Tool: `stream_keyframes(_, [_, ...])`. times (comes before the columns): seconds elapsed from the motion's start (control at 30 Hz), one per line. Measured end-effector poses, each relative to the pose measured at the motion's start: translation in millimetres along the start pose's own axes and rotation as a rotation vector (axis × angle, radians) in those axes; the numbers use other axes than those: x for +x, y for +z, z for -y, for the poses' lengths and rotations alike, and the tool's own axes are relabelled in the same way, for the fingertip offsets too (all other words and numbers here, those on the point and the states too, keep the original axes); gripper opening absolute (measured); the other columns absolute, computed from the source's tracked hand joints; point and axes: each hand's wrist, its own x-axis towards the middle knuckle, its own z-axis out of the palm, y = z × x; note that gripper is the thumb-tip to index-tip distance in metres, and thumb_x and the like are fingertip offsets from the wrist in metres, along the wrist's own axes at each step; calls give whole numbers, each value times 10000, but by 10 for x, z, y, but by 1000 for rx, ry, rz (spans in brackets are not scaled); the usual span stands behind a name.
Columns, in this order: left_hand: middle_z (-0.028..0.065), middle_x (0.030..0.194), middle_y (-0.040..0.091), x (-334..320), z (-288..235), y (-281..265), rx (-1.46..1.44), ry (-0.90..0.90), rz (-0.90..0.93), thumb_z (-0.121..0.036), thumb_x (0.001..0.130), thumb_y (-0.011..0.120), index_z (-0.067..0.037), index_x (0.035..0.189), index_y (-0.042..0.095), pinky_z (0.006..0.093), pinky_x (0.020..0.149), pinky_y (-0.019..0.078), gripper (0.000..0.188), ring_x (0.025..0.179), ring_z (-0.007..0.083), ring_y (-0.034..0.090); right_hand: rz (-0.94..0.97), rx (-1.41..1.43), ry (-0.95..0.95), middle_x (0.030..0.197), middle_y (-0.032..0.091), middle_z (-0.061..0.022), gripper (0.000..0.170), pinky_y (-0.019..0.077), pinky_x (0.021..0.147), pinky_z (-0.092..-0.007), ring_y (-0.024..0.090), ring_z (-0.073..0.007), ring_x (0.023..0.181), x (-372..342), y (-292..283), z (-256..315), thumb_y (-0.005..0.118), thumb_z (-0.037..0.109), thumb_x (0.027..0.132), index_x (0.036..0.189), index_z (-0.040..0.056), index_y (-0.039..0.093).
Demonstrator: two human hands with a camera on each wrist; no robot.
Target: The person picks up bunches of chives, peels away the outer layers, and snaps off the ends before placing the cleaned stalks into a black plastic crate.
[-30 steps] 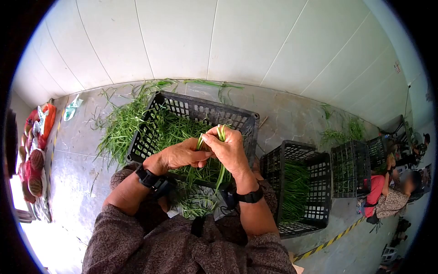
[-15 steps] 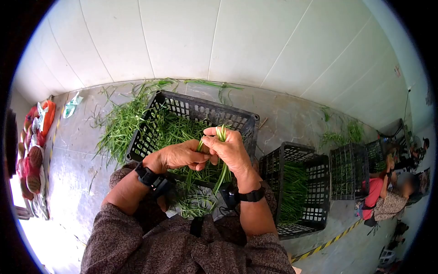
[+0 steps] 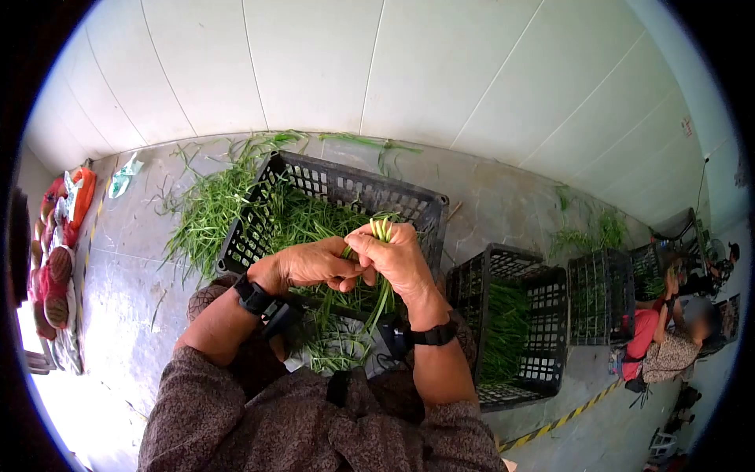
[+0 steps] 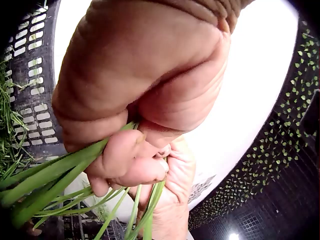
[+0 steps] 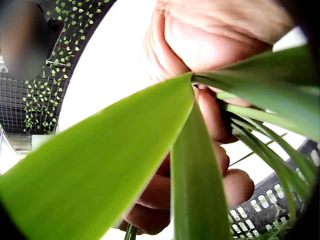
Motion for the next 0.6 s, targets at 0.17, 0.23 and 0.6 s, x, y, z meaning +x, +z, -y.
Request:
stream_keyframes(0.17, [94, 1089, 594, -151, -108, -109, 229, 70, -184, -187, 879, 596, 5, 1218, 514, 300, 767, 482, 398, 944, 174, 592, -200, 202, -70, 585, 573, -14, 111, 293, 365, -178, 418, -31, 424, 44, -199, -13, 675, 119, 843, 846, 8, 681])
stream_keyframes(0.23, [126, 1169, 565, -274, -179, -146, 413, 138, -381, -194, 879, 600, 11, 1251, 491, 337, 866, 478, 438, 1060, 212, 557, -224, 296, -99, 585, 556, -13, 126, 288, 373, -186, 400, -37, 423, 51, -287, -4, 678, 132, 845, 865, 8, 683])
stream_keyframes(0.6, [125, 1297, 523, -364, -325, -84, 205, 393, -391, -302, 946, 531, 2, 1319, 464, 348, 1047, 321, 486, 1232, 212, 443, -239, 254, -61, 594, 561, -6, 146, 301, 380, -175, 428, -39, 439, 26, -195, 9, 685, 148, 845, 858, 3, 680])
